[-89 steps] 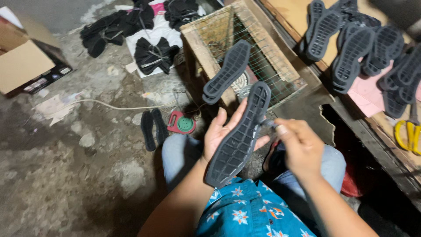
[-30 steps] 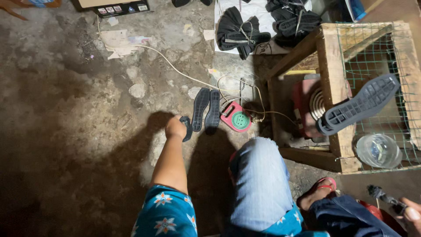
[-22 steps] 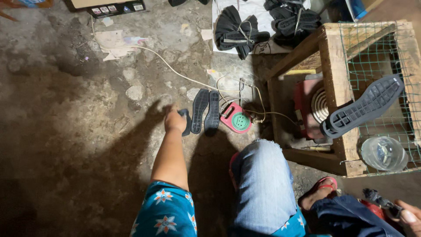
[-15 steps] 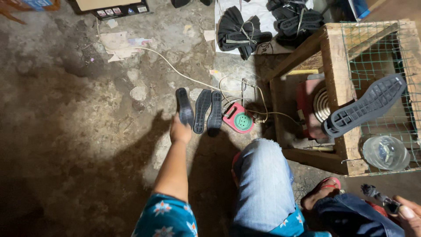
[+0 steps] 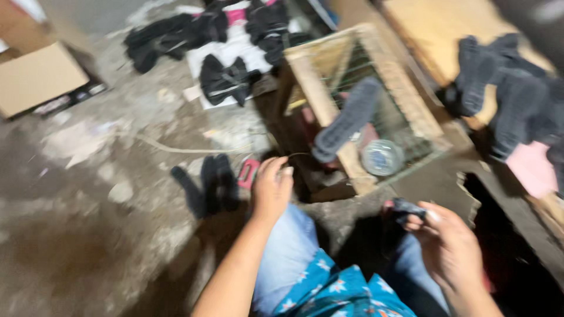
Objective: The person sits on the floor and scrubs the textured bottom of black shoe soles using a small brush. They repeatedly dip the brush into a small container of liquid and wipe the soles, then place the cleaned soles on the floor.
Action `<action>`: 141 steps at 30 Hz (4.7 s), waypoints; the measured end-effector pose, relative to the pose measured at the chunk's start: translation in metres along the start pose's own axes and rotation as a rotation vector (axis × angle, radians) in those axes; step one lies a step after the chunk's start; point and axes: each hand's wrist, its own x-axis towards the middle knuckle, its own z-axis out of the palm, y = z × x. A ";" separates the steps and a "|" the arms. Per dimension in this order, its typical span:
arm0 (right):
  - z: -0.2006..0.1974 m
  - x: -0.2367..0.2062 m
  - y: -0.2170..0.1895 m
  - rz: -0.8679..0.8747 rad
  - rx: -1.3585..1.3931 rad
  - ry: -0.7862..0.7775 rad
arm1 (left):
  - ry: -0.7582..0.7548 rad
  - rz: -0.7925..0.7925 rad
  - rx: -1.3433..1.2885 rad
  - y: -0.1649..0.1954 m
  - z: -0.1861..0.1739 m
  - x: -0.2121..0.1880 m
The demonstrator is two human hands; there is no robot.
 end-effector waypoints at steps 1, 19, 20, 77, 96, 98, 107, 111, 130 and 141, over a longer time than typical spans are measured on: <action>0.000 -0.002 -0.004 0.001 0.052 -0.011 | -0.080 0.115 0.011 0.024 0.019 0.009; -0.011 0.067 -0.077 -0.553 -0.813 -0.129 | -0.008 0.483 0.089 0.189 0.073 0.051; -0.007 0.078 -0.075 -0.610 -0.822 -0.169 | -0.005 0.448 -0.082 0.202 0.066 0.044; 0.035 0.018 -0.105 -0.830 -0.651 -0.084 | -0.760 -0.578 -1.289 0.226 0.065 -0.056; 0.010 0.004 -0.095 -0.688 -0.669 -0.128 | -0.749 -0.781 -1.768 0.215 0.062 -0.056; 0.006 0.011 -0.095 -0.629 -0.606 -0.015 | -0.785 -0.783 -1.787 0.214 0.062 -0.056; 0.005 0.009 -0.091 -0.570 -0.534 -0.052 | -0.588 -0.954 -2.056 0.217 0.070 -0.050; 0.007 0.005 -0.093 -0.614 -0.611 -0.066 | -0.805 -0.794 -2.092 0.219 0.066 -0.049; 0.000 -0.028 -0.113 -0.756 -0.810 -0.565 | -0.871 -0.743 -2.044 0.203 0.089 -0.024; -0.021 -0.023 -0.096 -0.325 -0.384 -0.315 | -0.672 -0.874 -1.980 0.228 0.092 -0.034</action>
